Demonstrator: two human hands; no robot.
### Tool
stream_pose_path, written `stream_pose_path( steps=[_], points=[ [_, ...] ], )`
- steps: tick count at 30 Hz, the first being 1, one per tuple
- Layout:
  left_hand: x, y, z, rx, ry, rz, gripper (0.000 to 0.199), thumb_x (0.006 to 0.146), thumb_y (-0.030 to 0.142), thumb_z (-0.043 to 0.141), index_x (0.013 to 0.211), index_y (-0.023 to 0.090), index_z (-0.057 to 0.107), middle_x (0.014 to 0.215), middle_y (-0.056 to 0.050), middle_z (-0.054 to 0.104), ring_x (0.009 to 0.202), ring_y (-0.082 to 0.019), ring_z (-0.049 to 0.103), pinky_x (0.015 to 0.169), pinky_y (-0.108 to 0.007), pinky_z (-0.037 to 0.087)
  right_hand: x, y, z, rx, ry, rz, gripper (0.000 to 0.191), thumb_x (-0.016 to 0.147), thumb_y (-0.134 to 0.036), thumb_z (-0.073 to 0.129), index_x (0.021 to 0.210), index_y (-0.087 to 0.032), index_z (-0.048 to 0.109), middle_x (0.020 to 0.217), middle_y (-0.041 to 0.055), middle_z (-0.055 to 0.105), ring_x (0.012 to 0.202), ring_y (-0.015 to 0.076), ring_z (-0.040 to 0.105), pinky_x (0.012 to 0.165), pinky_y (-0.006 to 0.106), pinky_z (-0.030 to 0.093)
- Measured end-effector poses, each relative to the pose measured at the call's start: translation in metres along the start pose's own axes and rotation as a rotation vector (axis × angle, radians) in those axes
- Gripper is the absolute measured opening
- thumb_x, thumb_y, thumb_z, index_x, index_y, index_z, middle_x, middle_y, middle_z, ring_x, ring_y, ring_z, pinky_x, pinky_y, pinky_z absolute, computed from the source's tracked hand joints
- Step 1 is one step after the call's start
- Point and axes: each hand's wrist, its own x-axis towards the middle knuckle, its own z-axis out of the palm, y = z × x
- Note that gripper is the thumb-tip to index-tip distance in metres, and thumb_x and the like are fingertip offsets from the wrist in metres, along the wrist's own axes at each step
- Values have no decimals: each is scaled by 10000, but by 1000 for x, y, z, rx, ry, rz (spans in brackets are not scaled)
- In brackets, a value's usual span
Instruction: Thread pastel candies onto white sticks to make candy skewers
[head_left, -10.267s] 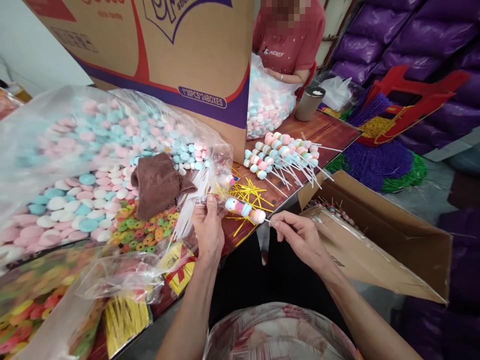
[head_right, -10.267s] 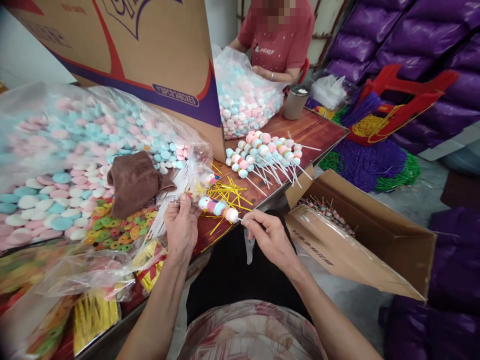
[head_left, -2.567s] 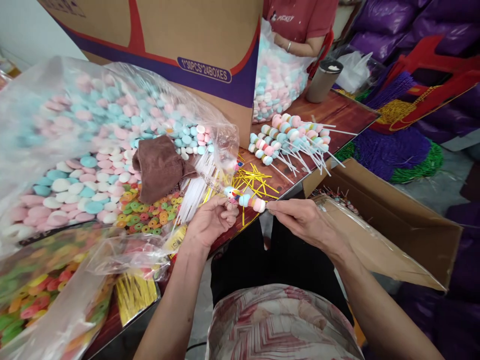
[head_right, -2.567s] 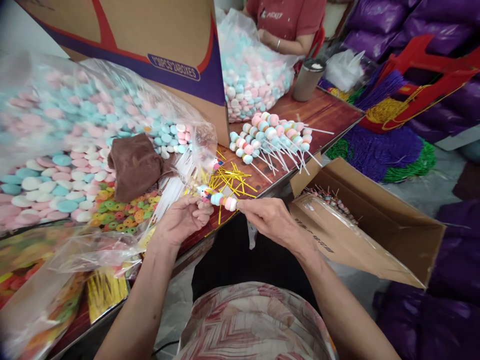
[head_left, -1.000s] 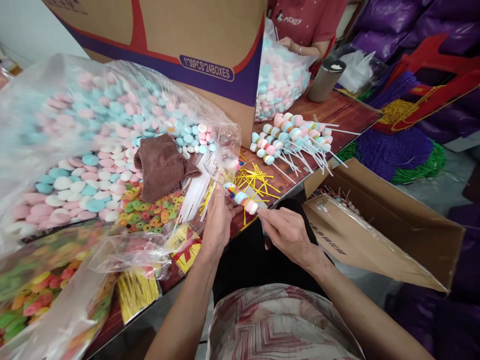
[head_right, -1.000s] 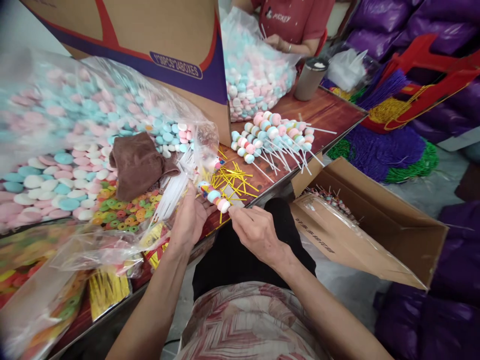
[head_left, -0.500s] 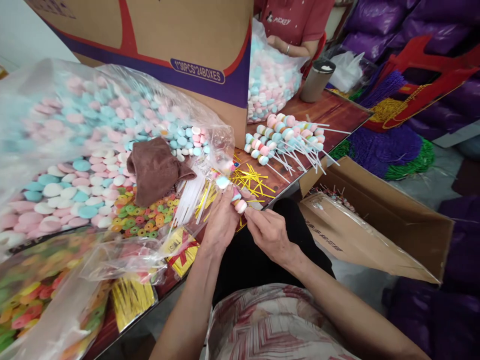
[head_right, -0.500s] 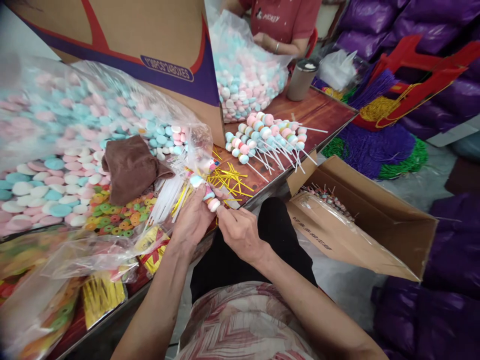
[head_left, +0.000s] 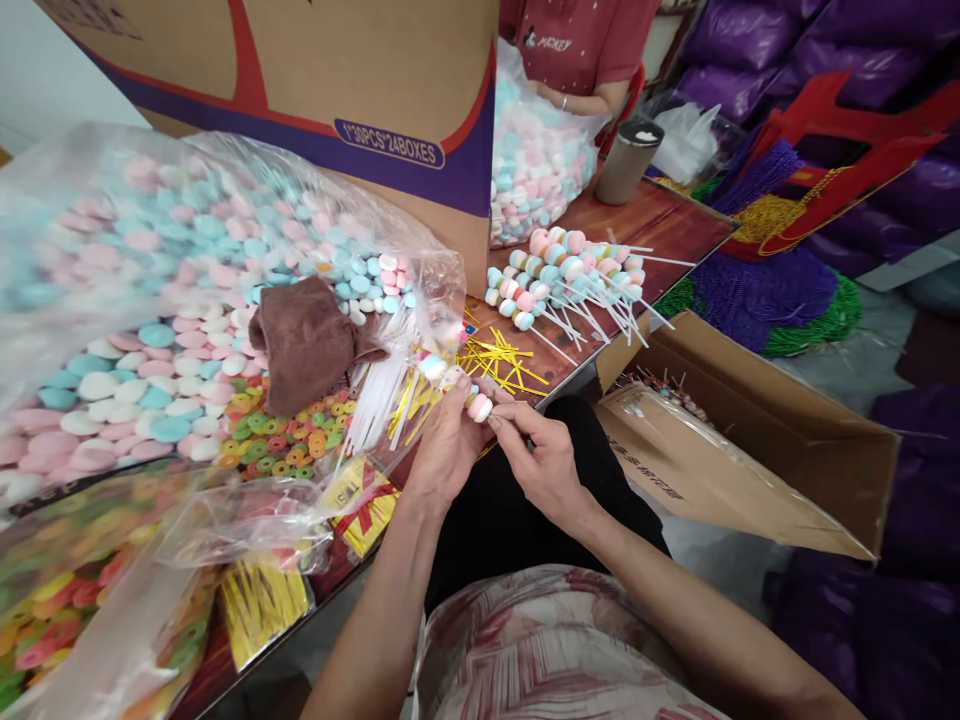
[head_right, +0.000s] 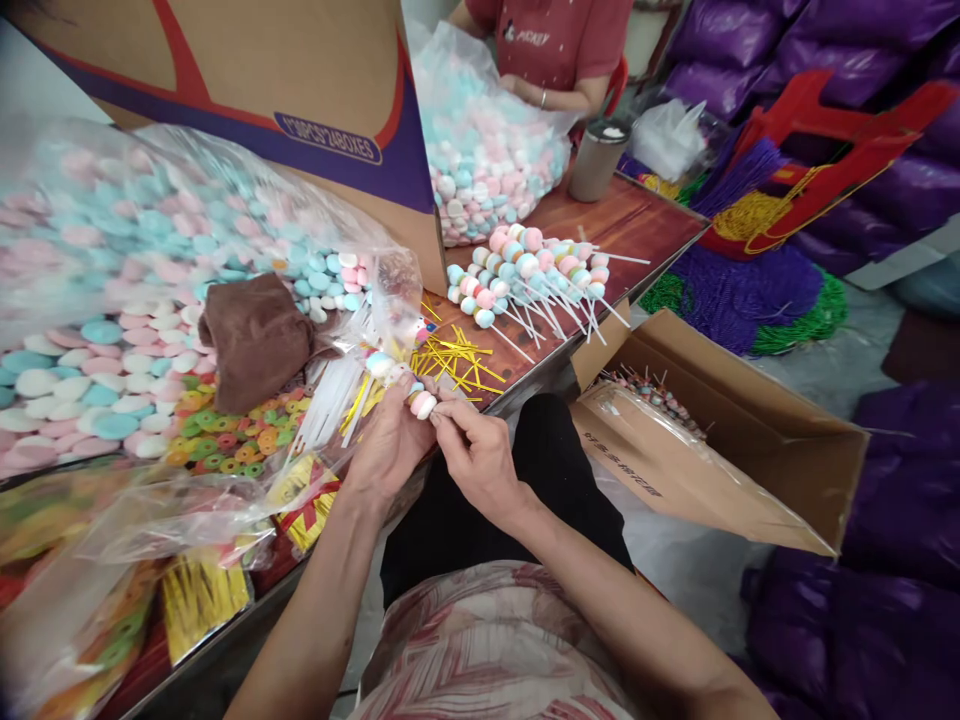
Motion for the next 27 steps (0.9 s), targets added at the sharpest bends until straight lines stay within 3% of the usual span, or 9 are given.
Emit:
stream_pose_path(
  steps=[4, 7, 10, 15, 18, 22, 27],
  points=[
    [-6, 16, -6, 129, -28, -72, 258, 860, 404, 680, 893, 148, 683, 904, -70, 714, 889, -184, 681, 849, -309, 540, 1, 8, -5, -258, -35, -234, 202, 969, -181, 475, 913, -166, 669, 779, 47, 684, 652, 122, 597, 658, 238, 487],
    [-2, 30, -8, 117, 80, 40, 267, 845, 405, 703, 948, 160, 681, 970, -79, 728, 927, -194, 690, 849, -313, 540, 2, 11, -10, -381, -51, -340, 197, 974, -166, 482, 943, -163, 676, 771, 57, 708, 633, 128, 605, 632, 248, 474],
    [8, 36, -8, -20, 200, 153, 267, 846, 432, 696, 898, 172, 666, 907, -51, 726, 870, -174, 695, 810, -293, 540, 5, 13, -13, -458, -88, -412, 196, 977, -158, 492, 933, -160, 682, 759, 55, 717, 630, 130, 616, 635, 259, 462],
    [19, 32, -4, -151, 238, 204, 196, 831, 329, 735, 797, 177, 616, 715, 20, 638, 679, -98, 638, 718, -230, 512, 5, 16, -14, -609, -157, -496, 207, 971, -134, 494, 911, -158, 691, 670, 32, 674, 614, 128, 608, 610, 268, 413],
    [18, 30, 2, -233, 226, 269, 255, 833, 380, 726, 770, 179, 582, 701, 35, 604, 639, -74, 602, 712, -216, 504, 1, 14, -11, -541, -132, -443, 167, 974, -160, 503, 934, -160, 665, 671, 19, 661, 571, 115, 568, 599, 253, 409],
    [15, 31, 8, -246, 241, 308, 290, 820, 423, 728, 771, 187, 568, 695, 43, 591, 643, -72, 599, 694, -206, 493, -4, 9, -6, -351, -150, -221, 179, 982, -198, 488, 1127, -160, 586, 759, 13, 670, 577, 103, 560, 587, 219, 426],
    [15, 29, 9, -204, 226, 290, 318, 808, 467, 725, 791, 192, 566, 700, 43, 589, 656, -76, 610, 686, -200, 488, -4, 7, -4, -292, -172, -126, 307, 982, -206, 476, 1278, -130, 506, 597, -58, 559, 481, 95, 467, 519, 204, 393]
  ],
)
